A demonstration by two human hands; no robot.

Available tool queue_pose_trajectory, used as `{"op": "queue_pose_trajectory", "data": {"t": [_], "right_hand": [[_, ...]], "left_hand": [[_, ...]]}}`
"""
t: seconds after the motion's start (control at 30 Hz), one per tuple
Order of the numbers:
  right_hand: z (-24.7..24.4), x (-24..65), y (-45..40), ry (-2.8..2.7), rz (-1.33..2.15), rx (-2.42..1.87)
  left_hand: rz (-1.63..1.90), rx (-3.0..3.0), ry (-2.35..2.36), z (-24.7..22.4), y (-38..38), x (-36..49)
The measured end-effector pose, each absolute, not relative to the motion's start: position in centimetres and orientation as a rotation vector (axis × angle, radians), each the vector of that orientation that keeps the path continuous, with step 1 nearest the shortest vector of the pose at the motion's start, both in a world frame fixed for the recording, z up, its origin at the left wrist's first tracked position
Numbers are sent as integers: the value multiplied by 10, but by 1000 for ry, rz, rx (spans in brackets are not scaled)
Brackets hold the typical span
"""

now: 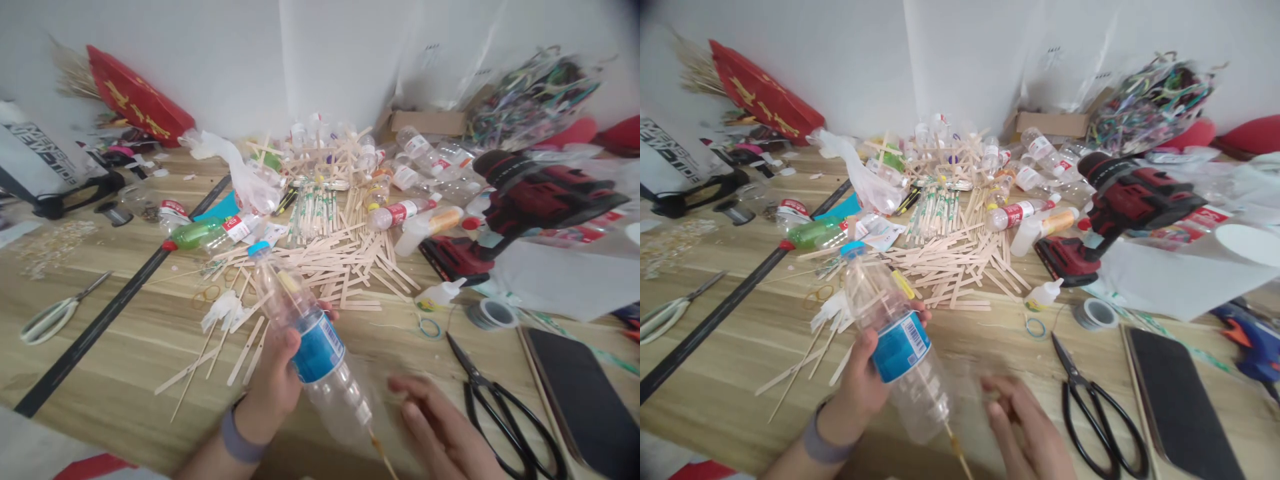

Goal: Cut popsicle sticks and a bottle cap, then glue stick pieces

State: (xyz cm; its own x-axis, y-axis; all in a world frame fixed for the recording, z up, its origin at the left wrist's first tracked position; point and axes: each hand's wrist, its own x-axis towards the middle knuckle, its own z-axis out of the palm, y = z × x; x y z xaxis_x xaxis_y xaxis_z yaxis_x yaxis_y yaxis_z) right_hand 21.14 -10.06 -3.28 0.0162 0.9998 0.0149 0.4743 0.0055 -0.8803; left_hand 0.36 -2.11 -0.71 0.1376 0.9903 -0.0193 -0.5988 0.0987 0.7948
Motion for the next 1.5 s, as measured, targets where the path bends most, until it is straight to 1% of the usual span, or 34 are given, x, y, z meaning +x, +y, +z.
{"op": "queue_pose_trajectory", "data": {"t": [0.07,0.1,0.23,0.3,0.33,0.47,0.53,0.7,0.8,0.93,1.1,1.2,1.37,1.47,1.5], "right_hand": [[-23,205,-78,-1603,790,-1481],[-19,199,-67,-1631,821,-1399],[-7,172,-31,-1625,1338,-1026],[-6,169,-23,-1610,1466,-986],[-6,170,-22,-1598,1476,-1011],[-4,191,-14,-1428,1373,-1115],[0,201,-5,-1321,1344,-1111],[13,208,18,-1156,1382,-1043],[8,206,21,-1125,1407,-1063],[-14,202,16,-1178,1430,-1192],[-34,189,13,-1424,1435,-1397],[-32,183,12,-1531,1336,-1463],[-18,188,-20,-1502,1010,-1541],[-14,198,-62,-1539,1024,-1542],[-14,201,-76,-1583,1164,-1537]], "left_hand": [[1222,721,593,-3,-13,1],[1198,710,572,0,-9,-1],[1088,715,520,8,-1,-7],[1061,707,563,11,-1,-10],[1064,701,607,13,-1,-12],[1081,650,792,19,-3,-16],[1027,622,830,20,-4,-15],[817,540,841,20,-7,-12],[787,477,780,19,-5,-12],[841,441,659,13,0,-14],[892,414,537,9,-1,-6],[933,389,576,11,-3,1],[1121,461,647,10,-1,4],[1233,467,696,4,-3,3],[1270,464,711,1,-5,4]]}}
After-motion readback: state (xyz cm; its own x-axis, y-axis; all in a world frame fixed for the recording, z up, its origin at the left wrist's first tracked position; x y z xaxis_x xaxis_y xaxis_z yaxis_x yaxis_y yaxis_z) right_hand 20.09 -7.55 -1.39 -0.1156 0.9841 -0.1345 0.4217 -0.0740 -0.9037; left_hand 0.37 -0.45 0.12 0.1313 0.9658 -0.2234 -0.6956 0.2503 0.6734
